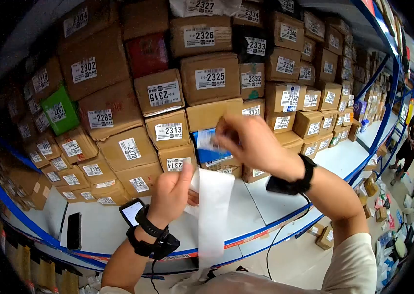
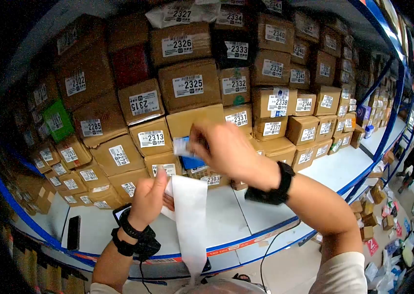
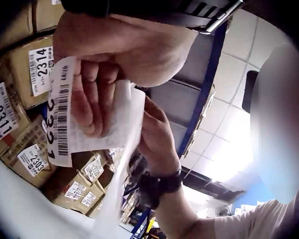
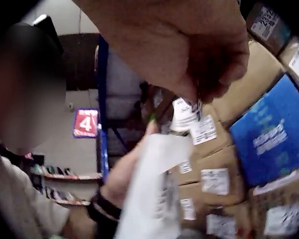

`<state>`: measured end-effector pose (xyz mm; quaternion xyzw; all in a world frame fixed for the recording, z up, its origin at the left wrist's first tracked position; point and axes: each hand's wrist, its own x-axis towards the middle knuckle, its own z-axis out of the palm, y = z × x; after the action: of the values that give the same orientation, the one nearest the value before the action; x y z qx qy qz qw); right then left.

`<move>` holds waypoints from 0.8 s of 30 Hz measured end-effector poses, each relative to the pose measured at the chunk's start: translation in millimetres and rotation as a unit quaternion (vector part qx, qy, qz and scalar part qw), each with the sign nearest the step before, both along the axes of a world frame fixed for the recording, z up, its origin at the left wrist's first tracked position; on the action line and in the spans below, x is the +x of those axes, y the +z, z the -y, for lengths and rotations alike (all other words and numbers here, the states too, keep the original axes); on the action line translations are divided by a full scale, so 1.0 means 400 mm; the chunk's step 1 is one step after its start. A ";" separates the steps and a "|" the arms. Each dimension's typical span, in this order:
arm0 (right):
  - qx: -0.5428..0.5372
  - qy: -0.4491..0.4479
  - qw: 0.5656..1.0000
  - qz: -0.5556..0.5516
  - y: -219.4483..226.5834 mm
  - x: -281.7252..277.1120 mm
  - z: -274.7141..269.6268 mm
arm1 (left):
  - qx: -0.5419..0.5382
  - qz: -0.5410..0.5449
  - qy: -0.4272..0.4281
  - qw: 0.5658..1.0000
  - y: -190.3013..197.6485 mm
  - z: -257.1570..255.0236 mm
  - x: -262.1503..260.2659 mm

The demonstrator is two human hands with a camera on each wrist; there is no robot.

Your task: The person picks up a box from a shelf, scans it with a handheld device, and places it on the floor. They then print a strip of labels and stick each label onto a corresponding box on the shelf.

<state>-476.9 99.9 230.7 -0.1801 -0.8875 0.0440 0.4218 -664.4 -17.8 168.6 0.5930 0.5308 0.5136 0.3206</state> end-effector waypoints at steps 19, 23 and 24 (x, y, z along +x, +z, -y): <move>-0.083 0.112 0.990 0.004 -0.064 0.077 0.170 | 0.183 -0.020 -0.009 0.983 -0.050 0.057 0.080; -0.192 0.098 0.976 0.028 -0.075 0.080 0.176 | 0.131 -0.160 0.026 0.978 -0.030 0.076 0.037; -0.189 0.092 0.978 0.014 -0.090 0.075 0.163 | 0.090 -0.112 0.014 0.990 -0.040 0.077 0.026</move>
<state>-446.8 34.9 194.7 -0.1746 -0.8820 0.2470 0.3614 -654.1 -48.8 152.4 0.6657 0.5230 0.4945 0.1971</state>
